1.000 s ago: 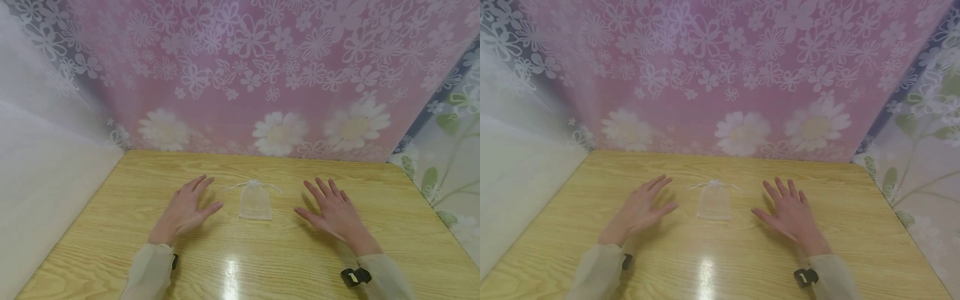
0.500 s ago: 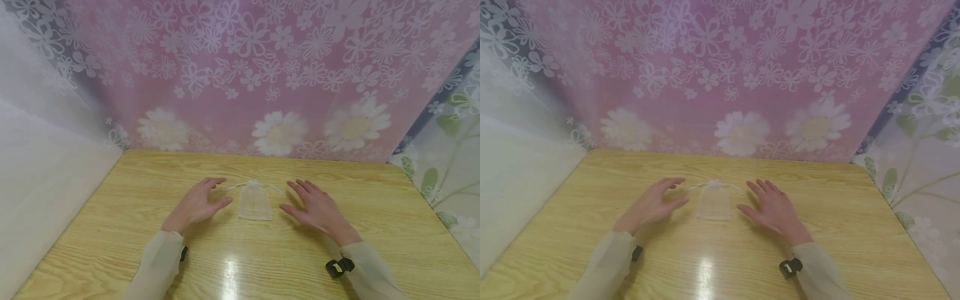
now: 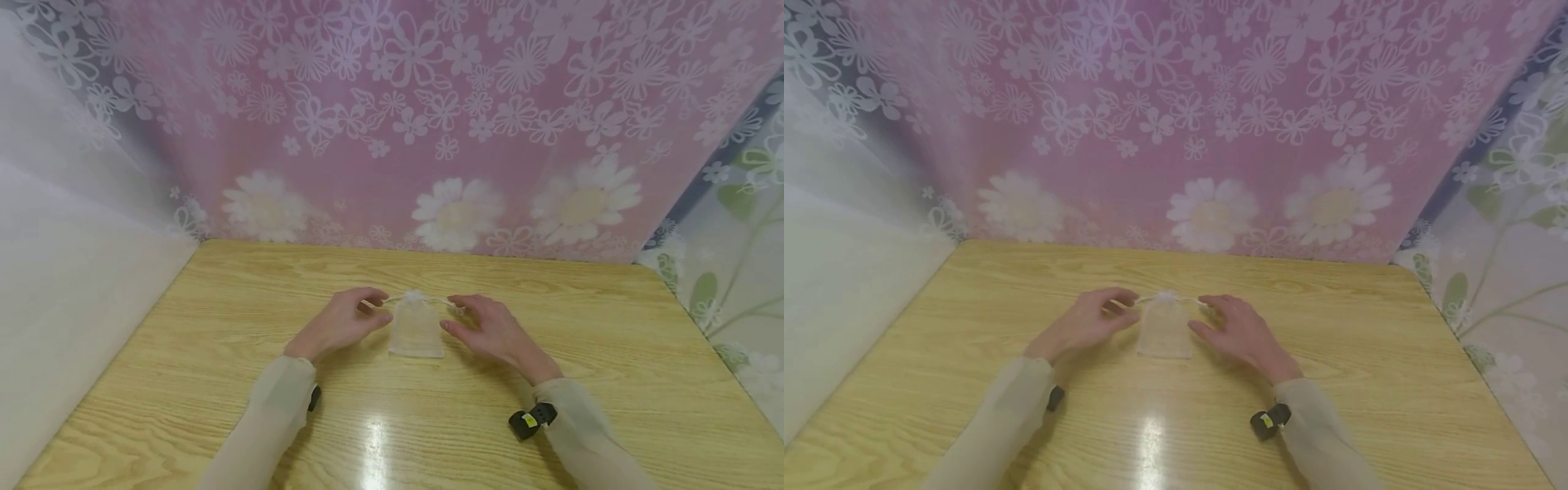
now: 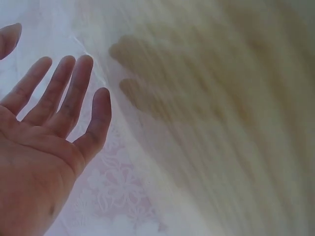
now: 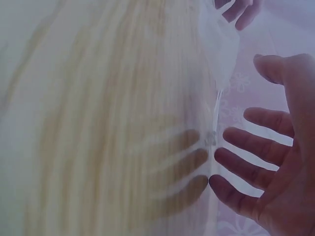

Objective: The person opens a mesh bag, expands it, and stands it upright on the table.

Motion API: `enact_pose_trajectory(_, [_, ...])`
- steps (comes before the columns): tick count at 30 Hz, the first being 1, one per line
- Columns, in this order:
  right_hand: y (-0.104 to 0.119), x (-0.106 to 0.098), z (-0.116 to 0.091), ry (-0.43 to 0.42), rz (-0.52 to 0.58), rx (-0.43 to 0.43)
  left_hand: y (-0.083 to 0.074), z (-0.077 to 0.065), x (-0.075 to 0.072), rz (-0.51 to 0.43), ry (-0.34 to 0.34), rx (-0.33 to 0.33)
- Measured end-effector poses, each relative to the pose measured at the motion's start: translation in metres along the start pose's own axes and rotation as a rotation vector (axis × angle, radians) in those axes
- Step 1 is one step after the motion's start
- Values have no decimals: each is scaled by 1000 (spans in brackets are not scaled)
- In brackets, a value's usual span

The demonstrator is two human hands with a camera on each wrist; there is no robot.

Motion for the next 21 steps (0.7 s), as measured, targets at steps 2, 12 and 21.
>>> enact_pose_trajectory(2, [1, 3, 3, 7, 59, 13, 0, 5, 2, -9, 16, -6])
enact_pose_trajectory(12, [7, 12, 15, 55, 178, 122, -1, 20, 9, -24, 68, 6])
enact_pose_trajectory(21, [6, 16, 20, 78, 208, 162, -3, 27, 15, -32, 81, 20])
Point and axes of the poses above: each hand's wrist, its own z-axis towards the middle knuckle, its own x-axis out of the palm, y = z × x, the point moved 2 cm from there along z, towards the middle knuckle, and after that the axes turned 9 degrees about x, right-handed, at the moved point
